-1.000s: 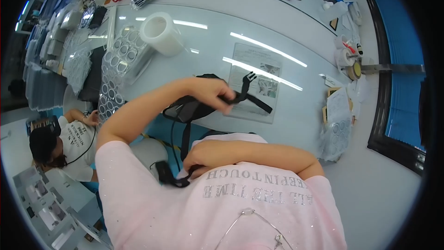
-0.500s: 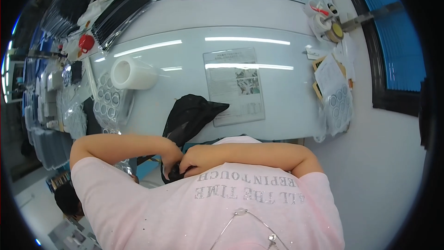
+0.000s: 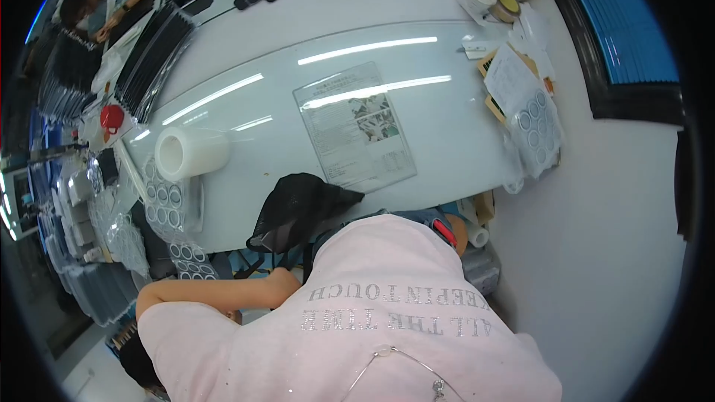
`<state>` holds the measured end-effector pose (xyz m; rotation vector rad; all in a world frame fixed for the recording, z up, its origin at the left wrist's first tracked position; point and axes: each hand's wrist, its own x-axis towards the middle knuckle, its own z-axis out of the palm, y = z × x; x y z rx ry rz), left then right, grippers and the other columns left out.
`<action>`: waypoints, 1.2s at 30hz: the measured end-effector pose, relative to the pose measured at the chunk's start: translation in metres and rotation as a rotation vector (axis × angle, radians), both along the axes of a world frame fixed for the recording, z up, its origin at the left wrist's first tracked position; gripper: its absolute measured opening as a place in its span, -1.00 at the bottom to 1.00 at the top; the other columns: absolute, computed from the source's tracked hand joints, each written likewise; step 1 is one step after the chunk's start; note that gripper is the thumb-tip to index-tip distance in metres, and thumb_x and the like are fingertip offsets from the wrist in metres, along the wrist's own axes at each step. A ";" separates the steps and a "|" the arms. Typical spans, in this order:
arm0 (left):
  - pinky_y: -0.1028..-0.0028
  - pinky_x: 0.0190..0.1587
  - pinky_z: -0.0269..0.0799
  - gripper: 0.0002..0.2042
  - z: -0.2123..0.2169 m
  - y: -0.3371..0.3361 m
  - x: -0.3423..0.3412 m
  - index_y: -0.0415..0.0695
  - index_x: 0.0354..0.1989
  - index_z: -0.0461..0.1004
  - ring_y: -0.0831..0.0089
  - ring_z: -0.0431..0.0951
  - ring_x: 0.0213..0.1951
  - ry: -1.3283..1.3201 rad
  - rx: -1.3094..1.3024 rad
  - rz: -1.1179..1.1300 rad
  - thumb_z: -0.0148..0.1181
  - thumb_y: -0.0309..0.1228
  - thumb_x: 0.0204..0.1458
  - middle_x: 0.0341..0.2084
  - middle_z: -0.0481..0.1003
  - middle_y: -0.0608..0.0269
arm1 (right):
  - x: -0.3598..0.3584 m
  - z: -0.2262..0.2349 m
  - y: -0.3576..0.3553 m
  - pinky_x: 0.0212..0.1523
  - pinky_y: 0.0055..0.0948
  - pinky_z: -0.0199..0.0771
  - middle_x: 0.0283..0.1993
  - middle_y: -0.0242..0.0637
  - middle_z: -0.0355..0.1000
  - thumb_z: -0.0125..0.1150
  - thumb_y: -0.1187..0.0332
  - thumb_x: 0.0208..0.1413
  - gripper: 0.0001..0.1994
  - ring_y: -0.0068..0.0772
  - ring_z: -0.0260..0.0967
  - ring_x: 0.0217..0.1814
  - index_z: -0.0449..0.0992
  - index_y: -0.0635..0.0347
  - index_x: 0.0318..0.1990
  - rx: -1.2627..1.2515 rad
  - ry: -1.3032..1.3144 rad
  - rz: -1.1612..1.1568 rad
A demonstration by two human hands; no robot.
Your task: Packaging small circular components into plastic trays and placing the trays into bags.
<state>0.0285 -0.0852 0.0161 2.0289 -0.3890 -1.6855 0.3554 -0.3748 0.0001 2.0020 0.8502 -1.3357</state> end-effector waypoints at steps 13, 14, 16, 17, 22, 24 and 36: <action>0.22 -0.24 0.46 -0.71 -0.052 -0.012 -0.104 -0.16 -0.34 0.56 -0.03 0.55 -0.23 0.097 -0.155 1.168 0.08 -0.19 -0.03 -0.33 0.53 -0.13 | -0.032 -0.021 -0.044 0.06 -0.20 0.36 0.01 0.07 0.43 0.30 0.22 -0.08 -0.57 -0.01 0.40 0.05 0.50 0.28 -0.06 0.038 0.258 -0.110; 0.22 -0.24 0.46 -0.71 -0.052 -0.013 -0.105 -0.16 -0.34 0.56 -0.03 0.55 -0.23 0.099 -0.151 1.177 0.08 -0.19 -0.03 -0.33 0.53 -0.13 | -0.031 -0.022 -0.044 0.06 -0.20 0.36 0.01 0.07 0.43 0.30 0.22 -0.08 -0.57 -0.01 0.40 0.05 0.50 0.28 -0.06 0.043 0.276 -0.102; 0.20 -0.26 0.46 -0.70 -0.049 -0.005 -0.087 -0.19 -0.35 0.56 -0.03 0.55 -0.25 0.043 -0.152 0.646 0.11 -0.19 -0.04 -0.35 0.53 -0.11 | -0.023 -0.025 -0.039 0.06 -0.20 0.36 0.01 0.07 0.43 0.30 0.22 -0.07 -0.57 -0.01 0.40 0.05 0.50 0.28 -0.05 0.049 0.305 -0.069; 0.18 -0.27 0.46 -0.71 -0.019 0.014 -0.044 -0.18 -0.34 0.56 -0.03 0.55 -0.26 0.052 -0.148 0.549 0.13 -0.20 -0.06 -0.35 0.53 -0.11 | -0.022 -0.025 -0.040 0.06 -0.20 0.36 0.01 0.07 0.43 0.30 0.22 -0.07 -0.57 -0.01 0.39 0.05 0.50 0.28 -0.05 0.044 0.317 -0.071; 0.22 -0.38 0.37 -0.80 0.026 0.097 0.033 -0.06 -0.34 0.56 0.09 0.53 -0.42 -0.132 -0.087 0.401 0.18 -0.23 -0.08 -0.52 0.53 0.06 | -0.013 -0.021 -0.040 0.07 -0.21 0.36 0.01 0.06 0.43 0.30 0.22 -0.07 -0.56 -0.02 0.39 0.06 0.49 0.29 -0.05 0.040 0.387 -0.034; 0.37 -0.43 0.34 -0.80 0.048 0.125 0.060 -0.10 -0.35 0.55 0.33 0.50 -0.52 -0.060 -0.139 0.755 0.16 -0.24 0.03 -0.63 0.48 0.17 | -0.009 -0.020 -0.039 0.07 -0.21 0.36 0.02 0.06 0.42 0.30 0.23 -0.07 -0.56 -0.02 0.39 0.06 0.49 0.29 -0.04 0.038 0.408 -0.026; 0.66 -0.46 0.20 -0.83 0.034 0.120 0.063 -0.20 -0.27 0.47 0.73 0.27 -0.51 -0.260 -0.332 1.626 0.23 -0.37 0.05 -0.58 0.35 0.49 | 0.011 -0.014 -0.033 0.07 -0.22 0.35 0.03 0.05 0.42 0.29 0.24 -0.06 -0.56 -0.03 0.38 0.07 0.48 0.30 -0.03 0.054 0.550 0.005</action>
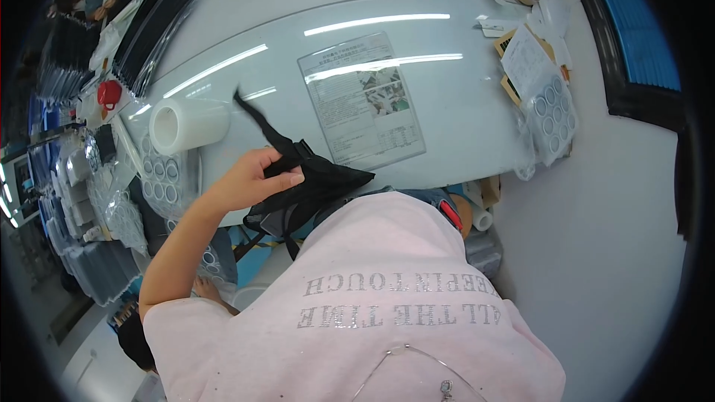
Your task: Packaging small circular components into plastic trays and placing the trays into bags.
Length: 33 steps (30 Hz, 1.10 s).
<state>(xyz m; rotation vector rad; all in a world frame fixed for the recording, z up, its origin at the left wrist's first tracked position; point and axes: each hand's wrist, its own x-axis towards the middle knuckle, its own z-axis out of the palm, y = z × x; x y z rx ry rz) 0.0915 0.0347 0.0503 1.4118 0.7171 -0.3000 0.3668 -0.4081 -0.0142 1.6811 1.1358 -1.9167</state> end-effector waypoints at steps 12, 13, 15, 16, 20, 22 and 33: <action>0.40 -0.15 0.32 -0.80 -0.144 -0.016 -0.070 -0.19 -0.20 0.43 0.39 0.42 -0.28 0.030 0.660 0.244 0.05 -0.33 0.14 -0.36 0.47 0.22 | 0.013 0.003 0.023 0.08 -0.23 0.34 0.04 0.05 0.41 0.28 0.25 -0.05 -0.55 -0.03 0.37 0.08 0.47 0.31 -0.02 0.040 0.153 0.049; 0.43 -0.06 0.31 -0.74 -0.160 -0.020 -0.079 -0.16 -0.10 0.45 0.39 0.44 -0.17 0.034 0.450 0.344 -0.01 -0.25 0.19 -0.23 0.50 0.19 | 0.014 0.003 0.026 0.08 -0.23 0.34 0.04 0.05 0.41 0.28 0.25 -0.05 -0.55 -0.04 0.37 0.08 0.47 0.31 -0.02 0.044 0.164 0.049; 0.44 0.02 0.27 -0.64 -0.143 -0.034 -0.064 -0.12 0.00 0.43 0.39 0.41 -0.07 0.104 0.124 0.396 -0.11 -0.15 0.23 -0.12 0.48 0.17 | 0.015 0.003 0.026 0.08 -0.23 0.34 0.04 0.05 0.41 0.28 0.25 -0.05 -0.55 -0.04 0.37 0.08 0.46 0.31 -0.01 0.048 0.177 0.026; 0.45 0.09 0.23 -0.54 -0.136 -0.039 -0.060 -0.08 0.11 0.40 0.39 0.39 0.03 0.184 -0.199 0.456 -0.21 -0.04 0.26 0.00 0.45 0.16 | 0.016 0.003 0.027 0.08 -0.23 0.34 0.04 0.05 0.41 0.28 0.25 -0.04 -0.55 -0.04 0.37 0.08 0.46 0.32 -0.01 0.051 0.186 0.023; 0.44 0.16 0.14 -0.48 -0.143 -0.032 -0.070 -0.02 0.17 0.36 0.41 0.34 0.09 0.266 -0.222 0.238 -0.25 0.05 0.24 0.04 0.43 0.21 | 0.021 0.006 0.036 0.08 -0.24 0.34 0.05 0.04 0.41 0.28 0.25 -0.04 -0.55 -0.04 0.37 0.08 0.46 0.32 -0.01 0.069 0.230 0.032; 0.44 0.15 0.16 -0.51 -0.137 -0.038 -0.067 -0.01 0.13 0.39 0.42 0.35 0.08 0.402 -0.296 0.337 -0.21 0.04 0.23 0.02 0.44 0.23 | 0.026 0.007 0.040 0.08 -0.24 0.34 0.05 0.04 0.41 0.28 0.25 -0.04 -0.55 -0.04 0.37 0.09 0.46 0.32 0.00 0.076 0.247 0.034; 0.33 0.09 0.32 -0.58 -0.140 -0.109 -0.152 -0.10 0.04 0.44 0.41 0.46 0.00 0.461 -0.608 0.888 -0.03 -0.07 0.15 -0.03 0.48 0.25 | 0.055 0.008 0.055 0.09 -0.25 0.33 0.06 0.04 0.40 0.27 0.26 -0.03 -0.55 -0.05 0.36 0.09 0.45 0.33 0.01 0.086 0.404 0.106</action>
